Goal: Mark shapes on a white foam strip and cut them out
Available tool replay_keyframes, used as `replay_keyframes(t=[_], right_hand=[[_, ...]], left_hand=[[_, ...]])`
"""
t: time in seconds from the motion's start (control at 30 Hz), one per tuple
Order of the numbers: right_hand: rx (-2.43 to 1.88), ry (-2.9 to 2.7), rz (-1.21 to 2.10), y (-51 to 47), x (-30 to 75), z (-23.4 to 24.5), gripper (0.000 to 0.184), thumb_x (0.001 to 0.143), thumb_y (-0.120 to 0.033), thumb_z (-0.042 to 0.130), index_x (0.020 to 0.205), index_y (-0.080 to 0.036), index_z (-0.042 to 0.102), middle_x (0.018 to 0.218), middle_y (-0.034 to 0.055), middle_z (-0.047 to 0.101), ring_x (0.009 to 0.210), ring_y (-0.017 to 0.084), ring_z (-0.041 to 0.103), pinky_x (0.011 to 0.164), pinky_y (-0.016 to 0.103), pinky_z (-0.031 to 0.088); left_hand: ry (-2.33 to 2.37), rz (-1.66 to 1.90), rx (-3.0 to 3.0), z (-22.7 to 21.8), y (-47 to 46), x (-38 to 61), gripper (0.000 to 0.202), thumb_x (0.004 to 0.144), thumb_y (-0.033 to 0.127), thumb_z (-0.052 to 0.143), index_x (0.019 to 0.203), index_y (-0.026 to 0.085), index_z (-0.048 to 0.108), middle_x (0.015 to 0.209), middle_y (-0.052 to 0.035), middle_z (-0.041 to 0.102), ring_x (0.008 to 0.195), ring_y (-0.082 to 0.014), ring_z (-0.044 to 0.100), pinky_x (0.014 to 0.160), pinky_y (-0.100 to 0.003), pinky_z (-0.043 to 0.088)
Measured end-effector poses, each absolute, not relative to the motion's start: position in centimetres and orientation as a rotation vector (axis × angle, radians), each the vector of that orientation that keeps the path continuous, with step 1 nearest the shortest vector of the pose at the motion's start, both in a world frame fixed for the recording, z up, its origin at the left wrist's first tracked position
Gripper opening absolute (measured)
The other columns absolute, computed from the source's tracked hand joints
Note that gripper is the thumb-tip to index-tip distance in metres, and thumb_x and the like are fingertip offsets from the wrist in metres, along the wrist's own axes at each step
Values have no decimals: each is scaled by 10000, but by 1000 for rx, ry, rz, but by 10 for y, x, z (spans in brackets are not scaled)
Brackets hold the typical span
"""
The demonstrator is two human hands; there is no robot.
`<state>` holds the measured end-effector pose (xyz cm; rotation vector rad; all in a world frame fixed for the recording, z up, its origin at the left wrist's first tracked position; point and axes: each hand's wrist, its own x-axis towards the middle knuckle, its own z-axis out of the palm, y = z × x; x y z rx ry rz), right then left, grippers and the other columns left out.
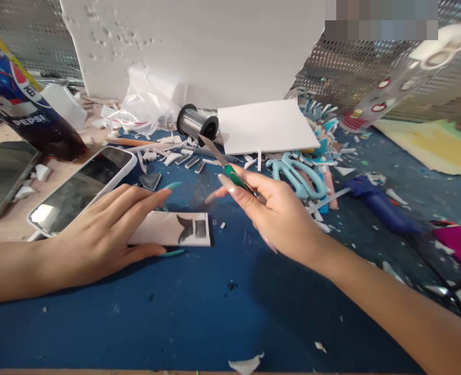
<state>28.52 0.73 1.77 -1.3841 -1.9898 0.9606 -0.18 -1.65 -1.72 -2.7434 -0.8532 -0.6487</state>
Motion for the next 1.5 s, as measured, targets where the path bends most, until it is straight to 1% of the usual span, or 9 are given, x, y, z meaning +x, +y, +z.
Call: replay_keyframes(t=[0.1,0.23,0.43,0.63,0.83,1.0,1.13,1.3,1.5], right_hand=[[-1415,-1994,1056,8,295,22,477,1040,-573,543,1236,-204,772,570,-28,581,340,107,457,348,259,458],[-1387,-2265,957,11,308,19,545,1074,-292,417,1613,-330,491,708,-26,655,470,112,507,496,243,542],[-1182,-2711,670,20,327,10,688,988,-57,355,1580,-364,526,767,-4,629,609,121,562,649,235,520],[-1025,-2924,493,18,338,9,716,1024,-41,353,1630,-416,422,670,-55,479,509,99,472,521,199,379],[-860,-3007,232,14,343,6,888,943,64,340,1673,-436,271,720,-73,392,442,105,358,437,213,282],[-822,-2989,155,10,341,1,922,916,77,307,1676,-440,234,738,-68,443,429,128,370,461,232,357],[-824,-2982,127,8,340,-2,901,913,77,306,1651,-439,297,733,-61,457,442,139,425,449,266,348],[-824,-2956,137,8,340,-2,827,924,64,308,1606,-394,404,730,-58,501,443,130,462,452,267,373],[-823,-2983,87,9,341,0,714,936,46,312,1453,-348,607,764,-33,589,459,122,503,475,263,411]], left_hand=[[-938,-637,-2668,-20,-17,-3,631,1079,433,554,1510,0,396,1146,-221,651,996,-372,651,827,-538,633],[-913,-614,-2692,-19,-18,-5,527,1066,380,583,1442,22,491,1249,-257,602,1133,-409,620,926,-591,606],[-728,-357,-3116,-13,-13,-13,725,1047,721,414,1628,288,408,1674,-276,339,1536,-542,363,1047,-768,498],[-651,-301,-3250,-16,-9,-18,620,1090,647,369,1592,311,509,1683,-201,412,1561,-450,360,1170,-727,413],[-632,-317,-3284,-20,-9,-21,643,1049,599,515,1632,342,433,1766,-81,252,1599,-352,303,1335,-548,167],[-687,-382,-3267,-21,-12,-21,579,1045,494,550,1601,349,483,1783,-40,201,1609,-322,280,1342,-471,159],[-702,-427,-3234,-22,-14,-19,531,1079,494,503,1602,409,471,1792,17,177,1602,-304,298,1346,-410,127],[-704,-352,-3184,-23,-14,-17,594,1098,519,412,1676,426,306,1781,-42,242,1624,-283,244,1339,-423,136],[-722,-359,-3173,-24,-10,-15,588,1089,553,424,1658,428,350,1792,-20,200,1623,-290,251,1342,-460,160]])
